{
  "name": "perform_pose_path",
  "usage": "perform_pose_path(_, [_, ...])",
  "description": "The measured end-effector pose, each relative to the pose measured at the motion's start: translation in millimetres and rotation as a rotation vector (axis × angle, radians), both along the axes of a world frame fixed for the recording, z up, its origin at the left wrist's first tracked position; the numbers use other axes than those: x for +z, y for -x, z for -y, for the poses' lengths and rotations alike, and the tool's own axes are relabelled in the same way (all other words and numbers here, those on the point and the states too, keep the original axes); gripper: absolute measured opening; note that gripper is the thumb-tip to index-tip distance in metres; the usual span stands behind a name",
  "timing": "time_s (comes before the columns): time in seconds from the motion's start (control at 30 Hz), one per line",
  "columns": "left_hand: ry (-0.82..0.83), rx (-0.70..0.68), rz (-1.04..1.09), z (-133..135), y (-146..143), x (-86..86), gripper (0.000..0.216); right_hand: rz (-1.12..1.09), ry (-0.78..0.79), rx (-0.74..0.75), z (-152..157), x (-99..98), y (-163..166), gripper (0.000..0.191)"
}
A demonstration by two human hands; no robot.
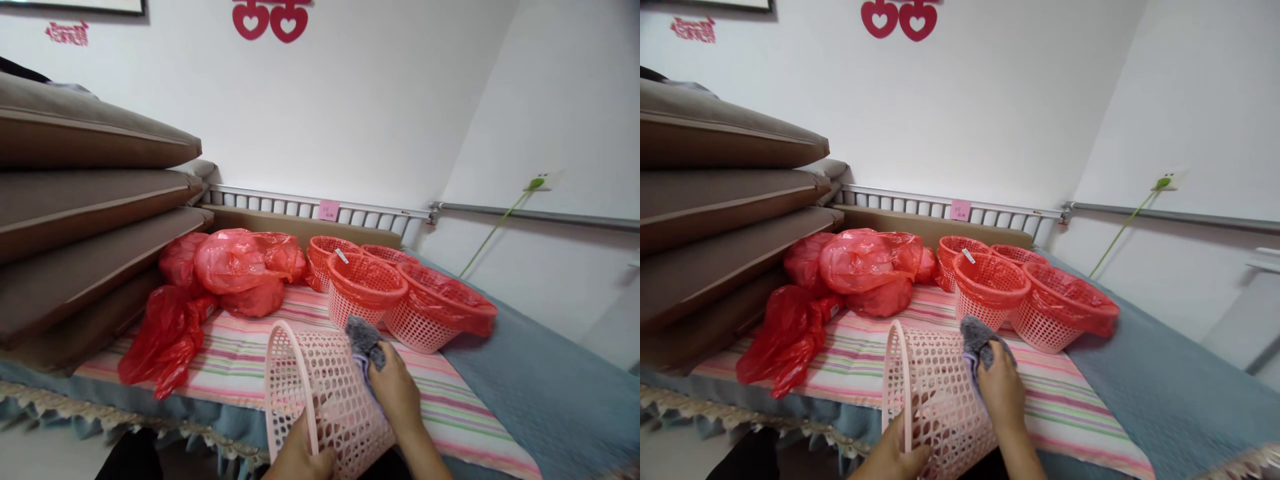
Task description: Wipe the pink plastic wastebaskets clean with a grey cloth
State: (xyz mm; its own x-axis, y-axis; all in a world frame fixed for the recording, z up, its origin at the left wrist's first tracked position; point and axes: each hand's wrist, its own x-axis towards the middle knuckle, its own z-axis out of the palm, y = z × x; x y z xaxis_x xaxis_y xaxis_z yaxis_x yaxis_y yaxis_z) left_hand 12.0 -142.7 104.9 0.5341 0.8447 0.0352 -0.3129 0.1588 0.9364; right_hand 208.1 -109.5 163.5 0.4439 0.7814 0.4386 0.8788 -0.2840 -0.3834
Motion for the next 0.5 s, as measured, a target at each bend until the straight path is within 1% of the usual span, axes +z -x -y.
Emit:
perform_pose_path(0.07, [-0.007, -0.044, -0.010, 1.1, -0.3, 2.8, 0.074, -0.032, 0.023, -0.064, -0.2, -0.2, -16.2, 0.032])
perform_pose_path(0.1, [-0.014, -0.062, 0.010, 1.4, 0.2, 7.3, 0.075, -0.029, 0.025, -0.074, 0.0, -0.7, -20.1, 0.032])
perform_pose_path(0.17, [0.001, -0.078, 0.068, 1.2, 2.3, 22.0, 0.073, 0.012, 0.012, -0.066, 0.3, -3.5, -21.4, 0.032])
perform_pose_path(0.2, [0.024, -0.061, 0.089, 0.5, 3.8, 31.3, 0.069, 0.037, -0.003, -0.059, 0.2, -5.6, -20.1, 0.032])
perform_pose_path(0.27, [0.099, -0.011, 0.025, -1.7, 6.6, 49.5, 0.053, 0.070, -0.030, -0.057, -0.2, -10.4, -17.0, 0.031])
perform_pose_path(0.33, [0.119, 0.025, -0.014, -4.8, 7.5, 62.3, 0.043, 0.079, -0.053, -0.059, -0.4, -14.3, -15.5, 0.031])
perform_pose_path(0.4, [0.108, 0.059, -0.041, -7.3, 6.0, 67.0, 0.041, 0.063, -0.059, -0.058, 0.4, -15.6, -15.6, 0.032])
perform_pose_path(0.5, [0.113, 0.099, -0.072, -7.8, 1.9, 64.4, 0.041, -0.005, -0.039, -0.080, 3.4, -11.9, -13.5, 0.032])
